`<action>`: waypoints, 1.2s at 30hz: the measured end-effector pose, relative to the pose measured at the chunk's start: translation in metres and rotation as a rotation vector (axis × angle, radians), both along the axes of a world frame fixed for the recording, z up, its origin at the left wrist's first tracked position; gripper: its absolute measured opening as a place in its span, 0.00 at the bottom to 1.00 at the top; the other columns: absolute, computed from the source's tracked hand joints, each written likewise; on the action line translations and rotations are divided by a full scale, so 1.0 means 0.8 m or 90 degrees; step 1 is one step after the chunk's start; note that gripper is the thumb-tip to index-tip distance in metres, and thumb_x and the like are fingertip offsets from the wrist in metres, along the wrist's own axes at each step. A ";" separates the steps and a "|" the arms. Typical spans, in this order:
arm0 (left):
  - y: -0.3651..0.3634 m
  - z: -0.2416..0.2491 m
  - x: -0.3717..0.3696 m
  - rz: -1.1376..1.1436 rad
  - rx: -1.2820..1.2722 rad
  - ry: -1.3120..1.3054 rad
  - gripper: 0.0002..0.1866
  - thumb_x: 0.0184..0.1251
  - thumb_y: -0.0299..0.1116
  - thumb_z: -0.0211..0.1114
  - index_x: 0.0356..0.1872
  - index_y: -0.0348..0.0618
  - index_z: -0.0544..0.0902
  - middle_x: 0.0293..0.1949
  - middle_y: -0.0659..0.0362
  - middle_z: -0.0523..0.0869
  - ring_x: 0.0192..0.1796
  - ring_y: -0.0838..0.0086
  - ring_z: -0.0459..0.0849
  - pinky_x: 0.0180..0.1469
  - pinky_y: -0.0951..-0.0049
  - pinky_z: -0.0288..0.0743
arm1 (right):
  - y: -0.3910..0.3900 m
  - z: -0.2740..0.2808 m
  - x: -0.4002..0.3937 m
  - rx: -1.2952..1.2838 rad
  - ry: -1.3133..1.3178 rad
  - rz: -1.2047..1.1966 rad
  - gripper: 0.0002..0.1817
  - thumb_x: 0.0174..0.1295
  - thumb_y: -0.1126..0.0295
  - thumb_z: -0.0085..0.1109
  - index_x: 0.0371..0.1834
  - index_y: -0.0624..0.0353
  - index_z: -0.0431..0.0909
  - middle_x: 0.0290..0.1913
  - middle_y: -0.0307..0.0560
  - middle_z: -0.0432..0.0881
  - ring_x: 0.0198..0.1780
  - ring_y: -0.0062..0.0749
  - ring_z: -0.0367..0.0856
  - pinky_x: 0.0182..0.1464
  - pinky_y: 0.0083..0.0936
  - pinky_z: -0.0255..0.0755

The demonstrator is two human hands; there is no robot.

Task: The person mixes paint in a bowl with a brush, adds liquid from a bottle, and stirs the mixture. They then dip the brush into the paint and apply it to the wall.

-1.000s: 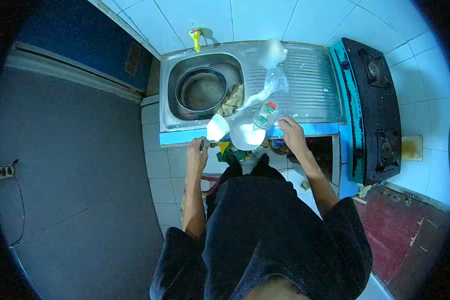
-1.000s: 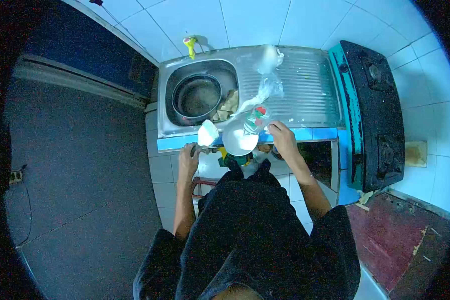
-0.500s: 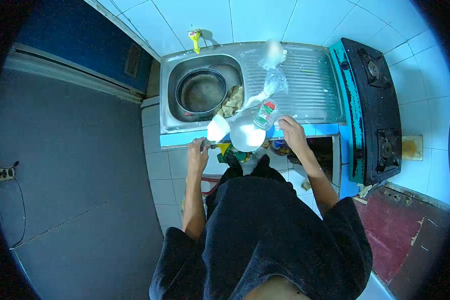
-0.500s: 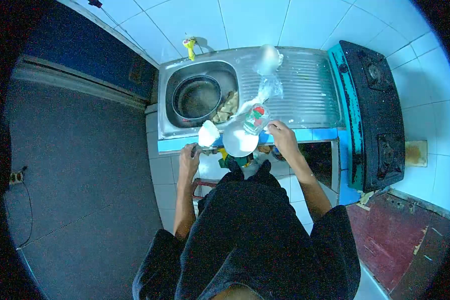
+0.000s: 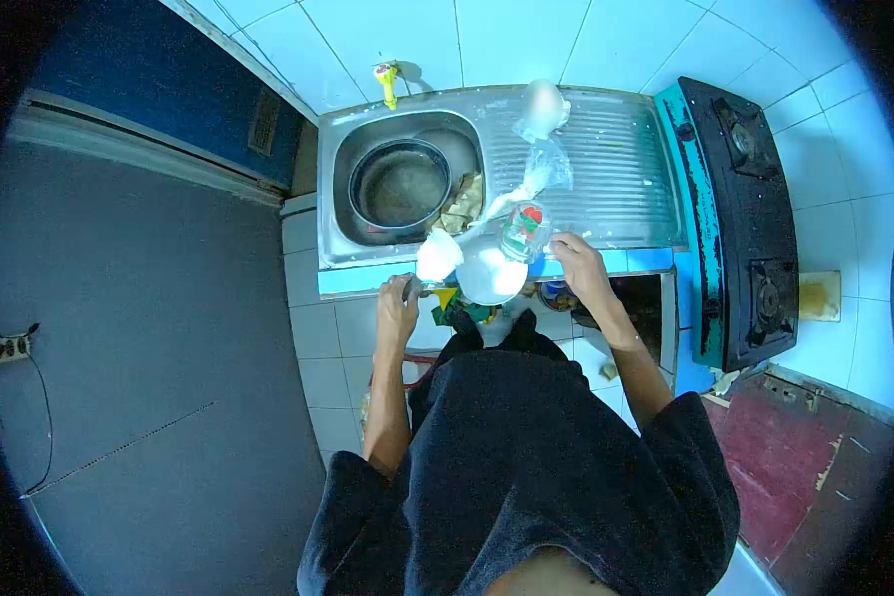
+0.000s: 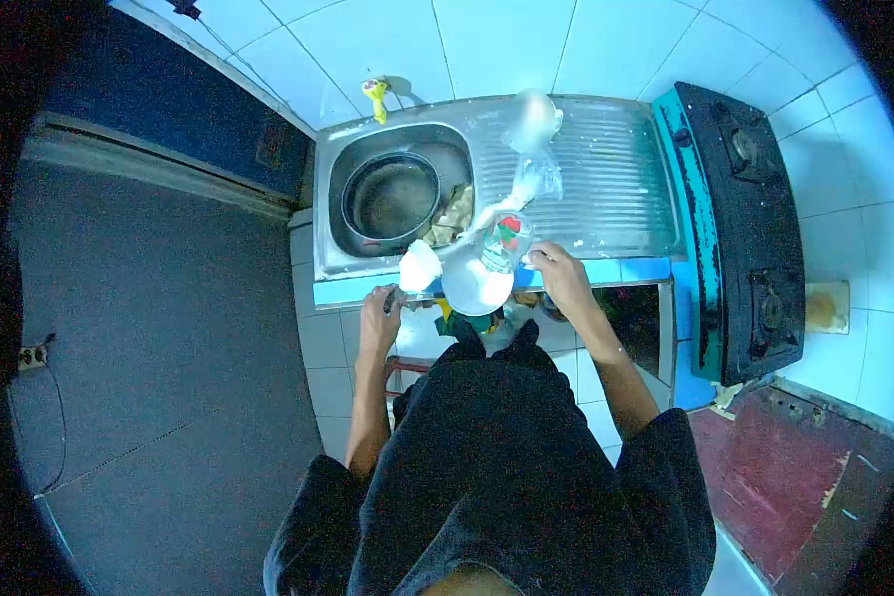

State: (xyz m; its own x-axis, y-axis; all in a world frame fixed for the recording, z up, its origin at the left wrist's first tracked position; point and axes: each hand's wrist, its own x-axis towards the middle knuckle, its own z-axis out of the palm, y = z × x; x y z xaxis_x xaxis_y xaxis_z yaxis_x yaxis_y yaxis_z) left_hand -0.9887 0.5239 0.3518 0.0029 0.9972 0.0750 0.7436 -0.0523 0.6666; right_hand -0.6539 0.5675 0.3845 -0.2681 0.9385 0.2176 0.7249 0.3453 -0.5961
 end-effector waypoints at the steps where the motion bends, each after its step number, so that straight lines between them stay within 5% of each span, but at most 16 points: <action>1: 0.001 -0.001 -0.001 -0.004 -0.025 -0.002 0.12 0.58 0.26 0.60 0.43 0.34 0.78 0.35 0.45 0.79 0.39 0.51 0.77 0.44 0.56 0.70 | 0.001 0.000 0.000 0.008 0.008 0.007 0.07 0.55 0.79 0.53 0.37 0.63 0.76 0.43 0.49 0.79 0.43 0.45 0.80 0.42 0.33 0.76; 15: 0.007 -0.001 0.005 -0.004 -0.076 -0.016 0.14 0.60 0.30 0.62 0.44 0.32 0.79 0.38 0.42 0.81 0.43 0.48 0.77 0.46 0.55 0.70 | 0.036 -0.039 0.006 -0.163 0.201 -0.004 0.10 0.56 0.81 0.52 0.41 0.69 0.76 0.41 0.54 0.78 0.42 0.44 0.80 0.43 0.28 0.73; 18: 0.009 -0.007 0.009 -0.036 -0.037 -0.017 0.13 0.61 0.29 0.60 0.45 0.32 0.79 0.36 0.42 0.80 0.40 0.48 0.76 0.44 0.55 0.70 | 0.065 -0.075 -0.001 -0.261 0.385 -0.065 0.11 0.62 0.76 0.52 0.46 0.70 0.75 0.41 0.51 0.80 0.38 0.31 0.80 0.41 0.23 0.72; 24: 0.005 -0.002 0.022 -0.050 -0.059 0.004 0.12 0.63 0.27 0.55 0.44 0.32 0.79 0.34 0.42 0.80 0.38 0.46 0.75 0.42 0.52 0.69 | 0.153 -0.139 -0.025 -0.328 0.416 -0.179 0.13 0.62 0.69 0.56 0.46 0.64 0.77 0.32 0.44 0.82 0.33 0.23 0.77 0.36 0.21 0.69; 30: 0.010 0.013 0.029 -0.036 -0.121 -0.022 0.13 0.62 0.27 0.55 0.45 0.32 0.79 0.35 0.41 0.81 0.39 0.45 0.75 0.43 0.53 0.70 | 0.190 -0.164 -0.048 -0.306 0.454 -0.233 0.13 0.63 0.67 0.56 0.46 0.63 0.79 0.30 0.42 0.82 0.33 0.24 0.77 0.35 0.21 0.69; 31: 0.010 0.010 0.027 -0.056 -0.117 -0.009 0.13 0.62 0.26 0.55 0.45 0.32 0.79 0.36 0.41 0.81 0.39 0.45 0.75 0.43 0.53 0.70 | 0.192 -0.177 -0.050 -0.299 0.414 -0.261 0.13 0.63 0.68 0.56 0.47 0.62 0.79 0.31 0.43 0.82 0.34 0.25 0.78 0.37 0.22 0.70; 32: 0.013 -0.001 0.024 -0.079 -0.113 -0.028 0.12 0.61 0.25 0.55 0.44 0.32 0.80 0.35 0.41 0.81 0.37 0.46 0.75 0.42 0.53 0.69 | 0.202 -0.238 -0.052 -0.260 0.547 -0.284 0.14 0.61 0.70 0.57 0.48 0.64 0.78 0.35 0.47 0.82 0.36 0.28 0.80 0.39 0.23 0.72; 35: 0.017 -0.010 0.026 -0.096 -0.102 -0.036 0.12 0.60 0.24 0.54 0.43 0.30 0.80 0.34 0.41 0.81 0.37 0.47 0.75 0.41 0.54 0.69 | 0.189 -0.194 -0.057 -0.302 0.447 -0.308 0.15 0.60 0.72 0.57 0.49 0.65 0.77 0.39 0.49 0.82 0.37 0.30 0.81 0.41 0.24 0.73; 36: 0.022 0.000 0.031 -0.097 -0.098 -0.036 0.12 0.60 0.24 0.55 0.42 0.30 0.80 0.34 0.41 0.81 0.36 0.47 0.75 0.41 0.54 0.68 | 0.191 -0.207 -0.059 -0.338 0.535 -0.327 0.16 0.60 0.71 0.57 0.50 0.67 0.76 0.41 0.50 0.82 0.38 0.30 0.81 0.42 0.25 0.73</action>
State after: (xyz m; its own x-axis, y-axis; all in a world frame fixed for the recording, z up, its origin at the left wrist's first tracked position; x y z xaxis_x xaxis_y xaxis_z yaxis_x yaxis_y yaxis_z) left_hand -0.9637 0.5414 0.3516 0.1547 0.9852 -0.0733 0.6963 -0.0561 0.7156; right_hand -0.7011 0.7200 0.2188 0.2220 0.9232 -0.3136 0.0061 -0.3230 -0.9464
